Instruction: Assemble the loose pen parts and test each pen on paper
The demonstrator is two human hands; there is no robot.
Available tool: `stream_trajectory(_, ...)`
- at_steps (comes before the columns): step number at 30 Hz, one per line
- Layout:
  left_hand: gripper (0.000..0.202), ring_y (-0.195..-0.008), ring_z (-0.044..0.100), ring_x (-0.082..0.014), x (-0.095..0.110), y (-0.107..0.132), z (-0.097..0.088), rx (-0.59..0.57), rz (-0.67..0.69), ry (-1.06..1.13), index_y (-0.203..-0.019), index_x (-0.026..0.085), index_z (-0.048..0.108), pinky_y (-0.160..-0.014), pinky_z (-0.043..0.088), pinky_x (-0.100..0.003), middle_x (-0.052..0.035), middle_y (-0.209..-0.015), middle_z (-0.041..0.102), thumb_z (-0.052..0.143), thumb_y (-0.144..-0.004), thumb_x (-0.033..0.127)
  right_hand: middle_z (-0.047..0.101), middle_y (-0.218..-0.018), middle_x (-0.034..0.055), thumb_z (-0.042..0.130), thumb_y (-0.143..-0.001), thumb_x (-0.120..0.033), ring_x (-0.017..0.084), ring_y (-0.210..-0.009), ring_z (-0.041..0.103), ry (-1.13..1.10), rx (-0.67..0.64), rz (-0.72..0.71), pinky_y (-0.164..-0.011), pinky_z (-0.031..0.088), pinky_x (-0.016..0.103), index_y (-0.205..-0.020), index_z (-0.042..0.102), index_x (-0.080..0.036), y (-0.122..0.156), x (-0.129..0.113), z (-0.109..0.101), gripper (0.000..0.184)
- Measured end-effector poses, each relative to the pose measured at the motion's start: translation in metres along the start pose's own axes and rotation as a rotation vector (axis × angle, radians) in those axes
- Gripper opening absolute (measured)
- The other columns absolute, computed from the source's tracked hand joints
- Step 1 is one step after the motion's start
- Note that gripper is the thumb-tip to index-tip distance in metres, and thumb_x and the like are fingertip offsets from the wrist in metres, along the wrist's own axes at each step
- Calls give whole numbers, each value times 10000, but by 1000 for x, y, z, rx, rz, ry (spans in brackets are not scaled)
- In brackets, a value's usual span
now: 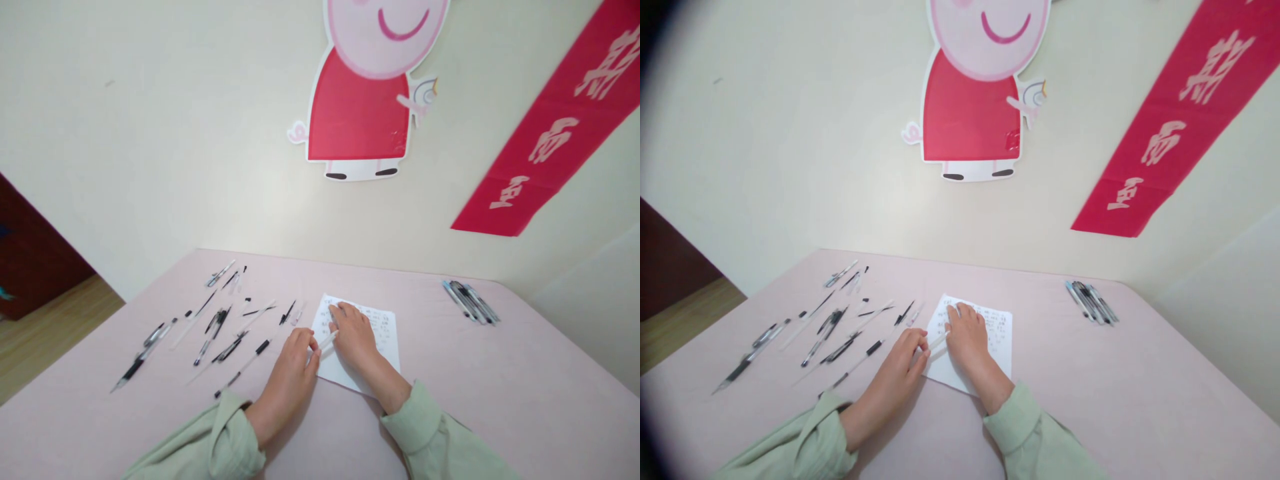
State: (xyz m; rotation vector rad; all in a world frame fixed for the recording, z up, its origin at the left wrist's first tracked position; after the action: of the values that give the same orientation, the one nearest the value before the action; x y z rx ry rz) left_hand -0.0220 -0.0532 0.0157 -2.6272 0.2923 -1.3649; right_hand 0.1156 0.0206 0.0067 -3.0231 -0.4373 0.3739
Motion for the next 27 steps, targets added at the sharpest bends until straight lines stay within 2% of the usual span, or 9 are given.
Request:
stream_trajectory(2,93,-1043,531,-235,-5,-1,2,6,-37,72,-811,226,495,-894,446,-397,-90,-1016,580,412,-850,210,495,-1389,109,471,-900,-213,264,-1267,426,-7,5,-5,-1012,313,403,-1334,513,-236,-1,1,0,436)
stream_trajectory(4,95,-988,554,-222,-9,-3,4,0,-85,130,-815,220,504,-851,464,-376,-85,-1014,590,418,-856,232,497,-1389,108,466,-896,-197,262,-1270,428,-22,6,-7,-1016,311,403,-1331,519,-230,-2,2,0,440)
stream_trajectory(9,87,-863,575,-200,-8,-4,8,-27,-109,203,-784,212,505,-797,466,-346,-61,-904,608,443,-841,233,493,-1402,88,455,-899,-173,242,-1289,418,-67,-2,3,-1047,281,400,-1321,529,-247,-5,7,-1,436)
stream_trajectory(13,93,-820,576,-191,-9,-6,8,6,-133,246,-800,207,517,-765,463,-331,-44,-852,602,450,-846,253,548,-1323,97,464,-874,-138,232,-1231,466,-164,55,-34,-1035,302,376,-1263,576,-228,-5,8,-4,415)
stream_trajectory(16,126,-767,560,-180,-15,-10,3,95,-196,258,-783,204,506,-720,453,-316,-22,-796,573,454,-858,292,629,-1153,92,456,-872,-154,209,-1116,532,-389,125,-93,-984,362,340,-1151,626,-203,-5,3,-6,331)
stream_trajectory(19,148,-745,549,-173,-18,-14,-5,159,-219,261,-783,199,507,-707,440,-309,-10,-777,564,460,-861,317,661,-983,59,456,-838,-167,185,-969,591,-753,88,-116,-887,438,305,-1000,652,-193,-7,-5,-2,256)
stream_trajectory(23,179,-709,531,-166,-18,-15,-5,135,-201,274,-785,196,515,-663,422,-292,-5,-764,569,460,-868,345,664,-894,32,507,-791,-209,164,-809,602,-1124,-74,-115,-751,463,280,-897,652,-195,-6,-17,6,180)
stream_trajectory(27,175,-685,522,-165,-13,-14,-1,70,-153,226,-790,196,529,-630,408,-283,-6,-757,571,447,-876,325,644,-813,14,602,-779,-331,129,-671,555,-1312,-71,-73,-662,442,263,-784,617,-195,-6,-17,9,137)
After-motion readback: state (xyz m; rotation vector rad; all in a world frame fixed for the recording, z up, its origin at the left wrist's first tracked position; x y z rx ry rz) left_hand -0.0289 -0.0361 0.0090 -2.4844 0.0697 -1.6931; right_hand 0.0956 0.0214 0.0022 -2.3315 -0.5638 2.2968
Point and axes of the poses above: each hand's wrist, its own y-axis away from the middle knuckle, its own z-axis out of the palm, x = y × z, the point moved 4 cm from there along -y, towards the middle knuckle
